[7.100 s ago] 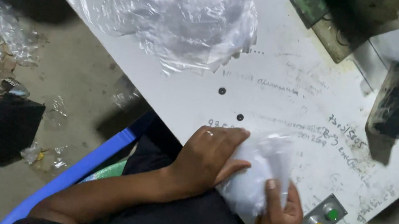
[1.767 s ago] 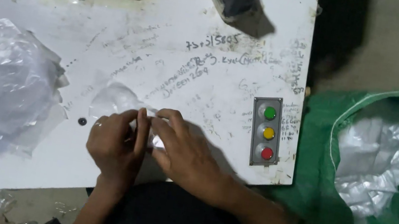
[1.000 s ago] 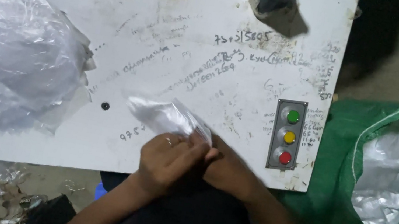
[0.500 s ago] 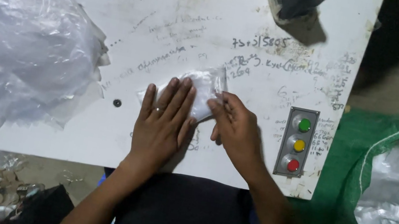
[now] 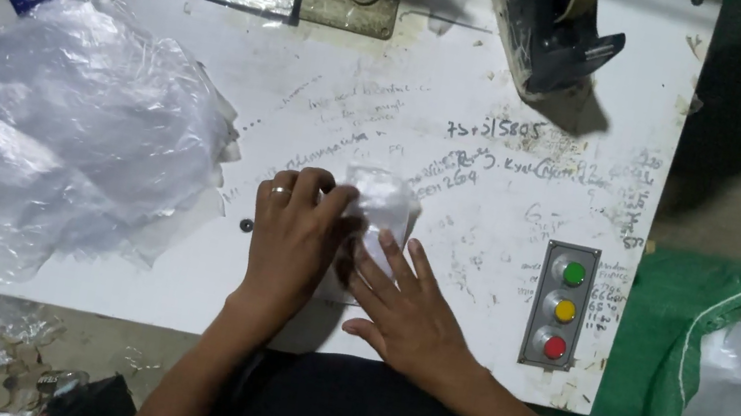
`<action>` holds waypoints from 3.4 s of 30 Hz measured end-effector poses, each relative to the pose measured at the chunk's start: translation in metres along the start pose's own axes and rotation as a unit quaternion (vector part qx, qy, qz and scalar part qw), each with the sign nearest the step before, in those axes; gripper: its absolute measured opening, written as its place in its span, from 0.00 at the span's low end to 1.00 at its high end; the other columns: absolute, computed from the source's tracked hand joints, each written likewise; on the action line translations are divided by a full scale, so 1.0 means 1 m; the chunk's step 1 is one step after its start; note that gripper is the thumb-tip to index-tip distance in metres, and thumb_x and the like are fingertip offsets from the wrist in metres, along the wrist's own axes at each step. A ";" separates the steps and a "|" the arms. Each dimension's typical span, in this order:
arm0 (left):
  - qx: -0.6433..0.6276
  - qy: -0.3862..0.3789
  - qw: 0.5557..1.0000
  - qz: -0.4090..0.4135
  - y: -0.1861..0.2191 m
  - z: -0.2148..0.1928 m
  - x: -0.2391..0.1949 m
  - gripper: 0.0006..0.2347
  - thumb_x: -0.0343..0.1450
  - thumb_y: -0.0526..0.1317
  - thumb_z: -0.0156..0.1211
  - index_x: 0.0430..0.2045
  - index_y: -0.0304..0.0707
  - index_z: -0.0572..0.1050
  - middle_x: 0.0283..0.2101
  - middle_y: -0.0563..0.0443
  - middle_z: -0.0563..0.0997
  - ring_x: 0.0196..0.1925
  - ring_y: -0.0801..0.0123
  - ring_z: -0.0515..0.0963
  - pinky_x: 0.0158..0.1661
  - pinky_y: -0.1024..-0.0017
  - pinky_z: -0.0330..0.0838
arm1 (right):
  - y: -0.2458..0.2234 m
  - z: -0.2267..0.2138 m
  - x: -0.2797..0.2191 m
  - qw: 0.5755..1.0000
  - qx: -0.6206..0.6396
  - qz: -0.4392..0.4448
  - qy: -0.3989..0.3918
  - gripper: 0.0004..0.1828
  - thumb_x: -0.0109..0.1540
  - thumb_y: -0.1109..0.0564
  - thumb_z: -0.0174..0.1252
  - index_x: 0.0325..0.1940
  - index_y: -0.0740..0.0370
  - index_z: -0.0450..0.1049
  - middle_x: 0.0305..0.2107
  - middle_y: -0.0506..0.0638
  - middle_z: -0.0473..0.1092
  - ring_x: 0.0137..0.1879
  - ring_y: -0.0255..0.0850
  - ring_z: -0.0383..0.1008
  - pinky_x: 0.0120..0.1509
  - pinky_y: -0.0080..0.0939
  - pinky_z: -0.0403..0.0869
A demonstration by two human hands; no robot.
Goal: Folding individual plastic bags and placing them into a large green sack at a packaging workstation.
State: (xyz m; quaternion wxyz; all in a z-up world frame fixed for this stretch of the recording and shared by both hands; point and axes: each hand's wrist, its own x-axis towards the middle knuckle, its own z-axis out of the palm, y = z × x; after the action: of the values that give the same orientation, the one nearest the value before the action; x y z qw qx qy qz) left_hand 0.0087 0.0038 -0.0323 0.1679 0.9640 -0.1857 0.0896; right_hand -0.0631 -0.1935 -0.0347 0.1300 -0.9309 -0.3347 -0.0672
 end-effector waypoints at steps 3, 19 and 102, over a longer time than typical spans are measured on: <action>-0.054 -0.012 0.998 0.025 0.003 -0.002 -0.014 0.09 0.66 0.43 0.70 0.35 0.49 0.77 0.45 0.53 0.72 0.54 0.48 0.72 0.47 0.57 0.64 | 0.006 0.005 -0.017 0.989 0.146 0.019 -0.027 0.32 0.68 0.36 0.51 0.71 0.51 0.66 0.68 0.50 0.64 0.77 0.60 0.54 0.79 0.67 0.50; -0.110 -0.093 0.990 0.001 0.013 -0.009 -0.048 0.06 0.72 0.51 0.61 0.35 0.56 0.78 0.29 0.57 0.72 0.38 0.60 0.76 0.50 0.56 0.64 | 0.028 -0.020 -0.001 0.976 0.171 0.100 -0.093 0.16 0.72 0.42 0.46 0.49 0.51 0.73 0.39 0.46 0.67 0.48 0.49 0.67 0.49 0.49 0.65; -0.701 0.207 0.531 -0.429 -0.135 -0.078 0.162 0.20 0.69 0.44 0.58 0.53 0.33 0.73 0.58 0.42 0.83 0.60 0.55 0.85 0.48 0.64 0.81 | 0.049 -0.109 0.036 0.646 0.433 0.560 0.285 0.30 0.60 0.56 0.57 0.67 0.65 0.66 0.62 0.57 0.71 0.63 0.47 0.76 0.59 0.41 0.78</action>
State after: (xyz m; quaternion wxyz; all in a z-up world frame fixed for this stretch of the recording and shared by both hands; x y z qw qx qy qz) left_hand 0.2008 0.0967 0.0385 0.8421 0.4547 0.2866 0.0453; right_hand -0.0079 -0.2392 0.0677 0.6196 -0.7140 0.3133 -0.0907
